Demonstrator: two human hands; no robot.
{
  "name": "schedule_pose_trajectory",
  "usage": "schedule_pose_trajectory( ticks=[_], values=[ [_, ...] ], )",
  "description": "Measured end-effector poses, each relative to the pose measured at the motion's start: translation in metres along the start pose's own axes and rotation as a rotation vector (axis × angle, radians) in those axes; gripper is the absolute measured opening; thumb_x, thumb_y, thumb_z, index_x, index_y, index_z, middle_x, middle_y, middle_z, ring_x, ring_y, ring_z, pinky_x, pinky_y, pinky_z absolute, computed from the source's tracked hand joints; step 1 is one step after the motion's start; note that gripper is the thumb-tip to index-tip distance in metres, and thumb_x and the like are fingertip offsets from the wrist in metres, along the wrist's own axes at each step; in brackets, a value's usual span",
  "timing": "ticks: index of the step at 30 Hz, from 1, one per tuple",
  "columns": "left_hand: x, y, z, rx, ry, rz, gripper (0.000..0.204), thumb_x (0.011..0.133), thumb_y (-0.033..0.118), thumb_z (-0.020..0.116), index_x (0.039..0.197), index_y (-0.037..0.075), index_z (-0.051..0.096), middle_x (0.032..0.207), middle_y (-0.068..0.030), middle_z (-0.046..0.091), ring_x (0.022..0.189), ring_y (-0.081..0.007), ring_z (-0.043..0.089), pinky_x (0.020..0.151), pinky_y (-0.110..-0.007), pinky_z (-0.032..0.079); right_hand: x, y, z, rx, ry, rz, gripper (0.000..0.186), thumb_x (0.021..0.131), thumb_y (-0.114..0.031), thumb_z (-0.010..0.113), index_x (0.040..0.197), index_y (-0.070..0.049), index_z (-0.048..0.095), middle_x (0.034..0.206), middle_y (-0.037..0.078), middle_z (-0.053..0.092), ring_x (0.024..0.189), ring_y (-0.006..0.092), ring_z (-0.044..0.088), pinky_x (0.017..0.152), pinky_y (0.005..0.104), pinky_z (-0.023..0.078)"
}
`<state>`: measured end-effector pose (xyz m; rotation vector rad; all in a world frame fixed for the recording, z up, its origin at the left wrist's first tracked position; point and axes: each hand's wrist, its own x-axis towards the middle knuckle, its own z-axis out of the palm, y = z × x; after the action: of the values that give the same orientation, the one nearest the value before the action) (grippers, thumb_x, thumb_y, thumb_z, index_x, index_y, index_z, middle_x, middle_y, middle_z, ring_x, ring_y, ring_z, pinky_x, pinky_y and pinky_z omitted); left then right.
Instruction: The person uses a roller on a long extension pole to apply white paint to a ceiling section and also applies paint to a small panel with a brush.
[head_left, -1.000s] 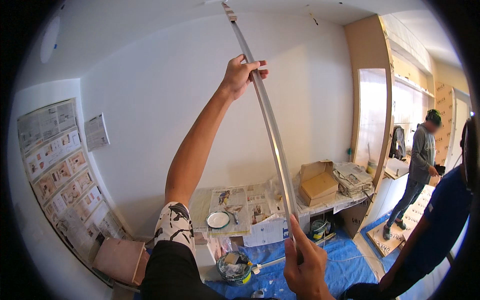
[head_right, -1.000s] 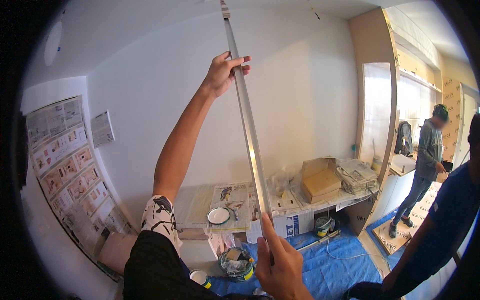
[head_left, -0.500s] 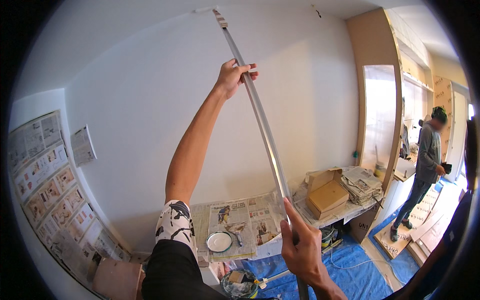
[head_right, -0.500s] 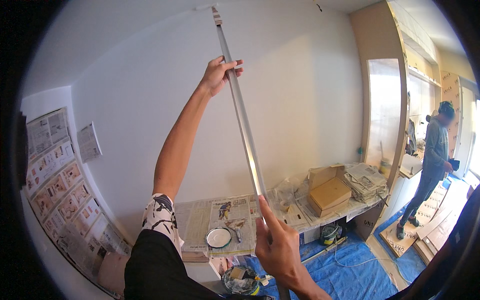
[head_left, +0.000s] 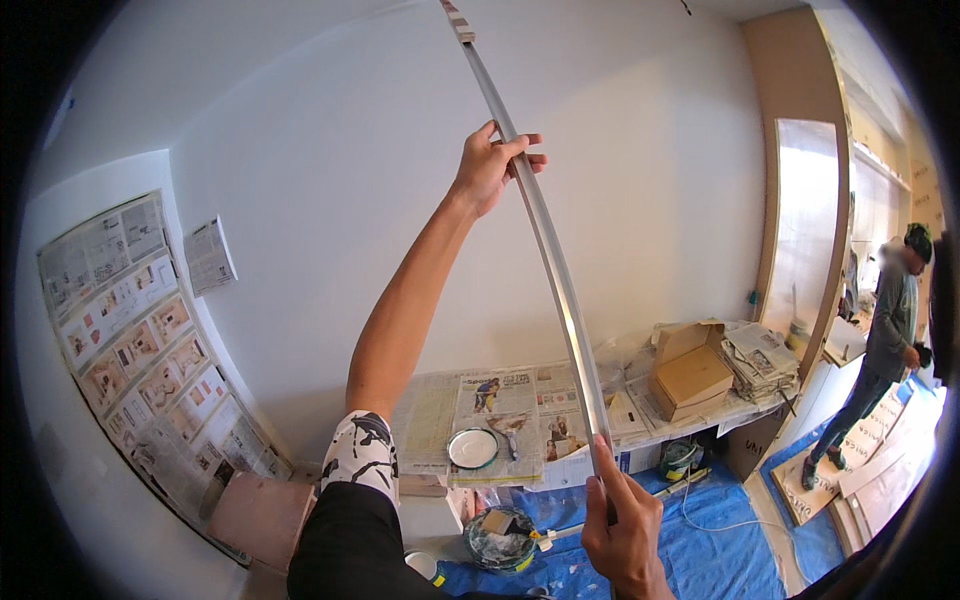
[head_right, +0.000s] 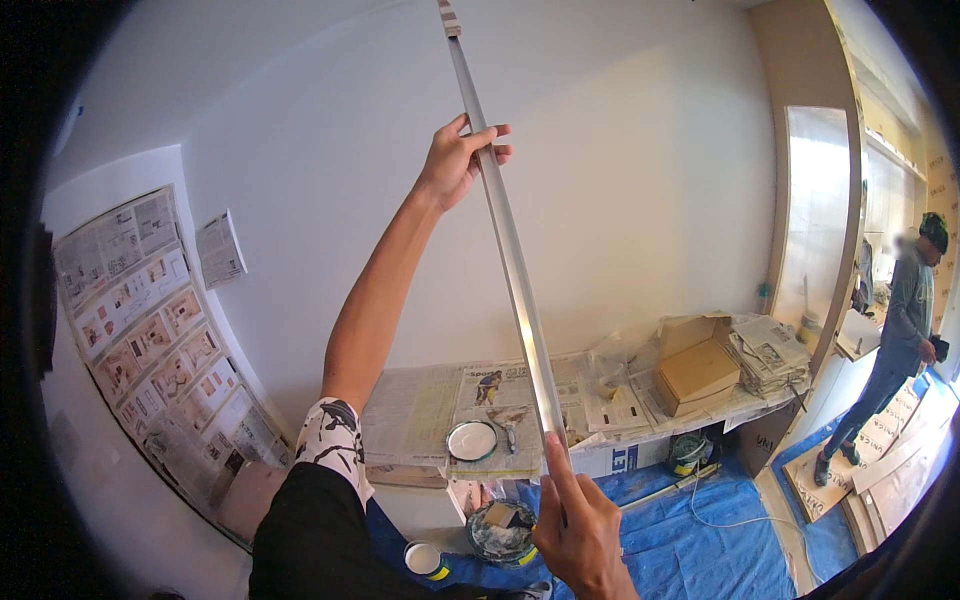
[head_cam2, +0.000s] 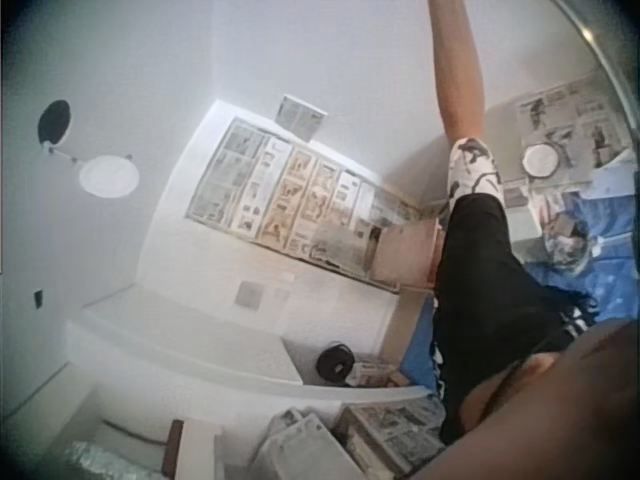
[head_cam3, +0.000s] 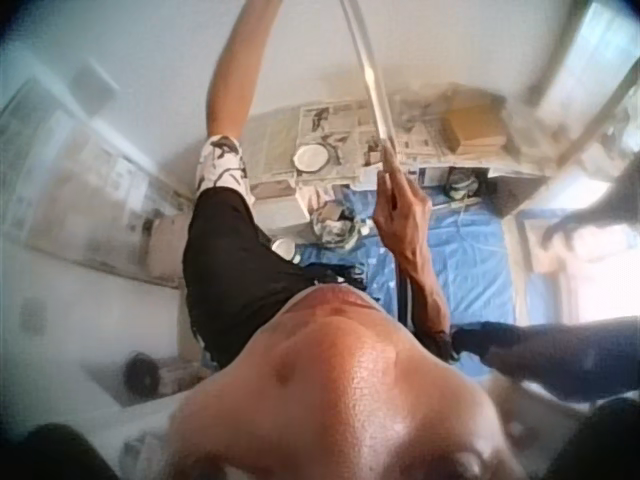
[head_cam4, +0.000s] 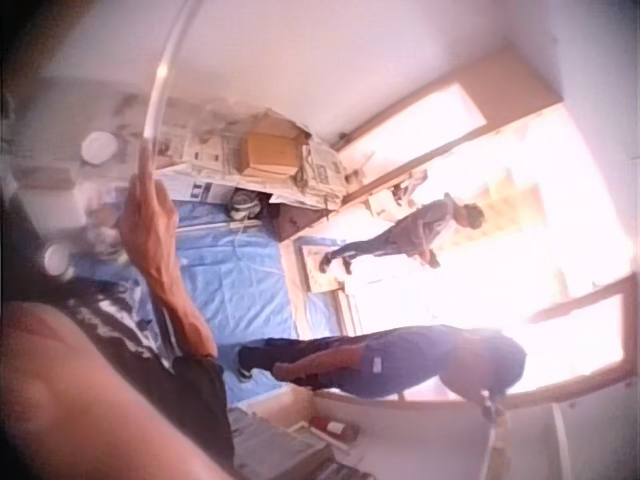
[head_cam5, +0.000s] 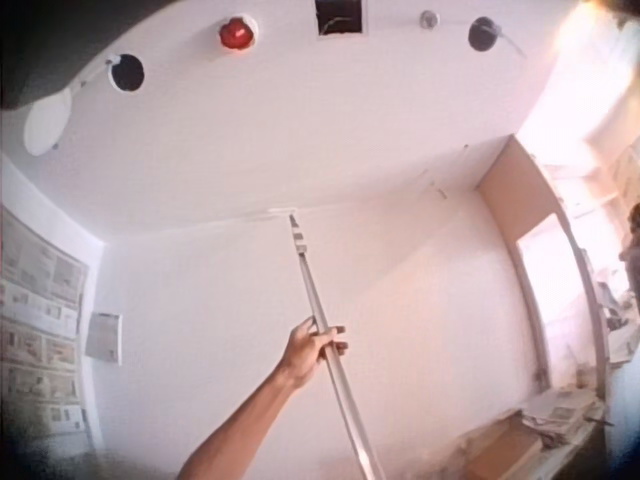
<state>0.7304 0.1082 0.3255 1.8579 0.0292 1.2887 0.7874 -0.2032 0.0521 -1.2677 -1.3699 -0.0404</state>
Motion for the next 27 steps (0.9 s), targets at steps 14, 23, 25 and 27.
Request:
schedule_pose_trajectory(
  ticks=[14,23,25,27],
  values=[
    [0.023,-0.027,-0.111,-0.097,0.009,0.017,0.030,0.091,0.001,0.051,0.117,-0.009,0.041,0.109,-0.0230,0.060,0.083,-0.0274,0.068,0.073,-0.035,0.058,0.041,-0.017,0.100,0.008,-0.004,-0.079,0.056,0.087,0.001,0.057,0.141,-0.006,0.045,0.066,0.019,0.058,0.055,0.0314,0.060,0.052,0.0401,0.048],
    [0.024,-0.035,-0.155,-0.098,-0.025,0.010,0.026,0.090,0.004,0.056,0.112,-0.007,0.047,0.108,-0.0200,0.061,0.080,-0.0223,0.065,0.072,-0.032,0.056,0.050,-0.022,0.162,-0.095,0.002,-0.033,0.058,0.085,0.002,0.058,0.140,-0.005,0.045,0.064,0.015,0.057,0.051,0.0283,0.058,0.050,0.0399,0.047],
    [0.021,-0.025,-0.154,-0.097,-0.034,0.031,0.024,0.090,0.004,0.055,0.110,-0.006,0.047,0.107,-0.0193,0.061,0.080,-0.0222,0.065,0.072,-0.032,0.056,0.049,-0.023,0.173,-0.081,0.049,-0.050,0.056,0.085,0.003,0.058,0.139,-0.004,0.047,0.064,0.015,0.058,0.051,0.0271,0.058,0.049,0.0380,0.047],
    [0.018,-0.017,-0.156,-0.091,-0.041,0.048,0.022,0.091,0.004,0.055,0.109,-0.006,0.048,0.107,-0.0187,0.062,0.080,-0.0221,0.065,0.072,-0.032,0.056,0.045,-0.031,0.178,-0.070,0.074,-0.056,0.055,0.084,0.003,0.058,0.138,-0.003,0.048,0.065,0.016,0.059,0.052,0.0262,0.059,0.048,0.0362,0.047]
  ],
)
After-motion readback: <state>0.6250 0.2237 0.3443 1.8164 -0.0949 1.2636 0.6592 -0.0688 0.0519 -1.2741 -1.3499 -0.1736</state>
